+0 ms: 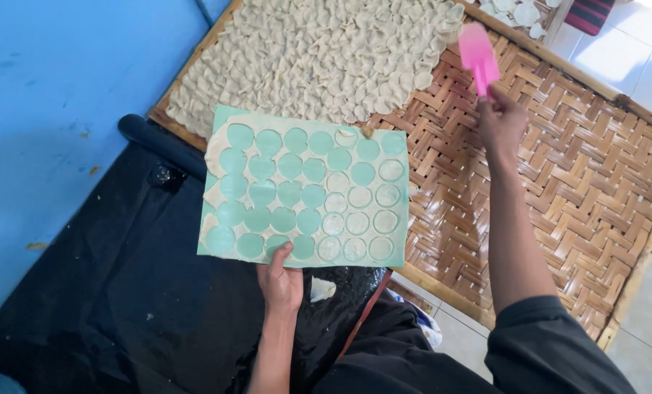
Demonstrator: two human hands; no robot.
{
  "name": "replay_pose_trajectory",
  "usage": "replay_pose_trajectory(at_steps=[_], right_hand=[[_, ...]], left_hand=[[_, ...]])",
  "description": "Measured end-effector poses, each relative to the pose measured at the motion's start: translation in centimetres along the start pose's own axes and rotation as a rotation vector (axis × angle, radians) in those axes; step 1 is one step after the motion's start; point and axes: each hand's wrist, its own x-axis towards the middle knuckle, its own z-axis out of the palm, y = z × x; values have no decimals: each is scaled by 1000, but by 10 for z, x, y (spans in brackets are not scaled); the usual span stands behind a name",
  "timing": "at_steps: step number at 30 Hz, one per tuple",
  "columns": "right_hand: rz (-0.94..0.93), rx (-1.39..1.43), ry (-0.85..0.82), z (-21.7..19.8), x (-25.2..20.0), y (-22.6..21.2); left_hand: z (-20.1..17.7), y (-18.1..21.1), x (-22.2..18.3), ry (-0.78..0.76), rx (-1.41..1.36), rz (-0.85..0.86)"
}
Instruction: Using a small circular cutter to stamp out round pieces of dough from a rolled sheet, then transferring them with a spatula.
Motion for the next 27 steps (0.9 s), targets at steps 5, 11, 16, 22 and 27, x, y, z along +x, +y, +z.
replay_pose_trajectory(at_steps=[5,11,16,22,27], right_hand=[[-55,-48,65,1,43,-9],[-37,-90,60,5,69,-3],[-102,-239,134,6,68,13],[-333,-570,217,5,44,-4],[-313,-628,220,0,20,-12]], left_hand=[[7,-7,10,-19,17,-20],[15,-12,16,-17,38,-41],[19,-11,18,5,56,-66],[10,-15,26,-24,51,-51],[9,-13,31,-38,30,-22]])
